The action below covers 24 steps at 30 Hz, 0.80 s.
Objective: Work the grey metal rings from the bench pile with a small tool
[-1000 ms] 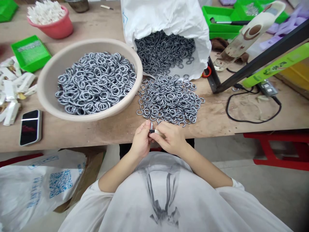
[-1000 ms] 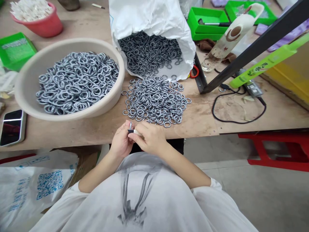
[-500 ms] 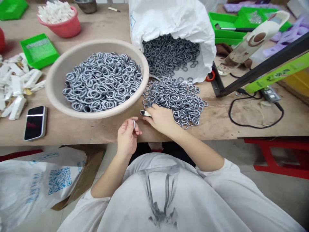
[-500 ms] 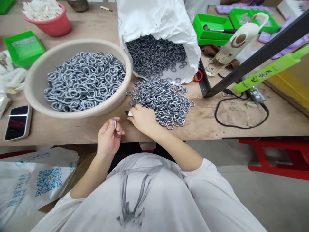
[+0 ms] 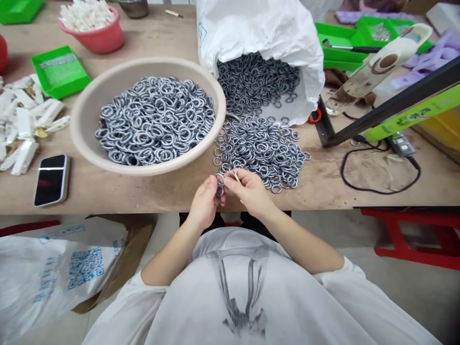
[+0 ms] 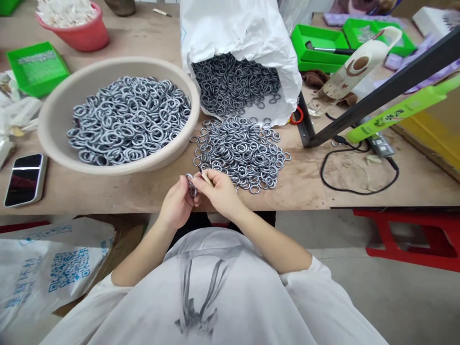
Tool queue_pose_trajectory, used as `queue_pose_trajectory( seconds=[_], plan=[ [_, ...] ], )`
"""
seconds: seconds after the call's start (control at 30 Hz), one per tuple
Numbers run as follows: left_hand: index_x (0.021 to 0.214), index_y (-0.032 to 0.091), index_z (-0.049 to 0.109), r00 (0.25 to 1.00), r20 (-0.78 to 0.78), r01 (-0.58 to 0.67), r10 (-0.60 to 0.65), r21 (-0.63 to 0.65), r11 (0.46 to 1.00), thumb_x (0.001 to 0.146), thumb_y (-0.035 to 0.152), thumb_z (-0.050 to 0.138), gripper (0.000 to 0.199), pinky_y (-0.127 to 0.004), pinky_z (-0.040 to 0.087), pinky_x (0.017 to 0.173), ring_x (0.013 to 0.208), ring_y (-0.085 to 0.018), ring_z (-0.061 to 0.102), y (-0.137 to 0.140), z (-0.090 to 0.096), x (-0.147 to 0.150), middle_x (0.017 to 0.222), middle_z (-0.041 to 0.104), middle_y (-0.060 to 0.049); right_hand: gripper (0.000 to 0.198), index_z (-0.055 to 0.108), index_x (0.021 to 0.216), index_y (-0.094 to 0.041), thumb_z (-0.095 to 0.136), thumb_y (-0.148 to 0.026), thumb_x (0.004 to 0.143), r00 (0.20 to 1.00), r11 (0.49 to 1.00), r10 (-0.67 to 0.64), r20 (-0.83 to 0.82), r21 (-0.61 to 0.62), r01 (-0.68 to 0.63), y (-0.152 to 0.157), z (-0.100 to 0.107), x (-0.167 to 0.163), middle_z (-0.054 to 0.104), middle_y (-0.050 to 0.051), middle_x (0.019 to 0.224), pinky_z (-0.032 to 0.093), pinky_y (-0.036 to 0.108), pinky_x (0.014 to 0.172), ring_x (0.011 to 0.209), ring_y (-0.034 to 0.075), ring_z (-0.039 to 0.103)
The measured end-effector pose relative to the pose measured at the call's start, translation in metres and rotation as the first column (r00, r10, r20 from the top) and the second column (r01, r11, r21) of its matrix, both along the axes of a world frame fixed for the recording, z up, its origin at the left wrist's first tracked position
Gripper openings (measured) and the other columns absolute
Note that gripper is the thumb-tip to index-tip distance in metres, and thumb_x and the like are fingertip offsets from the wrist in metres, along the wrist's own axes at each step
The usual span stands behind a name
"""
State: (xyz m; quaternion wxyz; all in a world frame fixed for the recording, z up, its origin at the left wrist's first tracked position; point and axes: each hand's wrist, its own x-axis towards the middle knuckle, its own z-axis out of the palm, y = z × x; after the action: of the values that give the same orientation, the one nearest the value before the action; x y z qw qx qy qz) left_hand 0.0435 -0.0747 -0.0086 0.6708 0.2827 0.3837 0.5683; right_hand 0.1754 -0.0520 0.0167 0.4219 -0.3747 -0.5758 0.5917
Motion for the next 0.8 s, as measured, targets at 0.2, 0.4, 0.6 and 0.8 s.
queue_pose_trajectory(
  seconds=[0.2, 0.4, 0.6, 0.8],
  plan=[
    [0.072, 0.016, 0.049, 0.996, -0.087, 0.039, -0.035, 0.052, 0.998, 0.074, 0.062, 0.076, 0.053, -0.015, 0.026, 0.042, 0.048, -0.005, 0.032, -0.002, 0.004, 0.021, 0.058, 0.041, 0.005, 0.037, 0.061, 0.100, -0.022, 0.071, -0.052, 0.082, 0.972, 0.963, -0.231, 0.041, 0.154, 0.222, -0.012, -0.008, 0.012, 0.065, 0.004, 0.094, 0.051, 0.031, 0.081, 0.087, 0.018, 0.061],
    [0.068, 0.016, 0.044, 0.987, -0.006, 0.161, -0.161, 0.000, 0.987, 0.077, 0.057, 0.074, 0.052, -0.016, 0.021, 0.040, 0.042, -0.003, 0.027, -0.003, 0.015, 0.024, 0.055, 0.037, 0.006, 0.038, 0.057, 0.082, -0.019, 0.052, -0.054, 0.095, 0.945, 0.945, -0.201, 0.257, 0.304, 0.118, 0.002, 0.002, 0.035, 0.050, -0.001, 0.068, 0.036, 0.027, 0.062, 0.063, 0.013, 0.046],
    [0.069, 0.017, 0.039, 0.988, 0.065, 0.140, -0.138, -0.025, 0.990, 0.075, 0.054, 0.078, 0.054, -0.016, 0.023, 0.040, 0.042, -0.003, 0.028, -0.004, 0.015, 0.023, 0.054, 0.036, 0.007, 0.042, 0.051, 0.075, -0.018, 0.041, -0.048, 0.102, 0.805, 0.829, -0.205, 0.557, 0.536, -0.160, -0.014, 0.009, 0.040, 0.054, 0.002, 0.073, 0.028, 0.028, 0.062, 0.067, 0.013, 0.047],
    [0.068, 0.017, 0.041, 0.980, 0.031, 0.194, -0.194, 0.009, 0.981, 0.075, 0.056, 0.078, 0.054, -0.016, 0.022, 0.040, 0.041, -0.003, 0.025, -0.008, 0.014, 0.021, 0.053, 0.034, 0.007, 0.047, 0.048, 0.070, -0.018, 0.037, -0.051, 0.101, 0.774, 0.845, -0.175, 0.609, 0.497, -0.200, -0.011, 0.007, 0.041, 0.053, 0.001, 0.069, 0.026, 0.027, 0.060, 0.062, 0.012, 0.046]
  ],
)
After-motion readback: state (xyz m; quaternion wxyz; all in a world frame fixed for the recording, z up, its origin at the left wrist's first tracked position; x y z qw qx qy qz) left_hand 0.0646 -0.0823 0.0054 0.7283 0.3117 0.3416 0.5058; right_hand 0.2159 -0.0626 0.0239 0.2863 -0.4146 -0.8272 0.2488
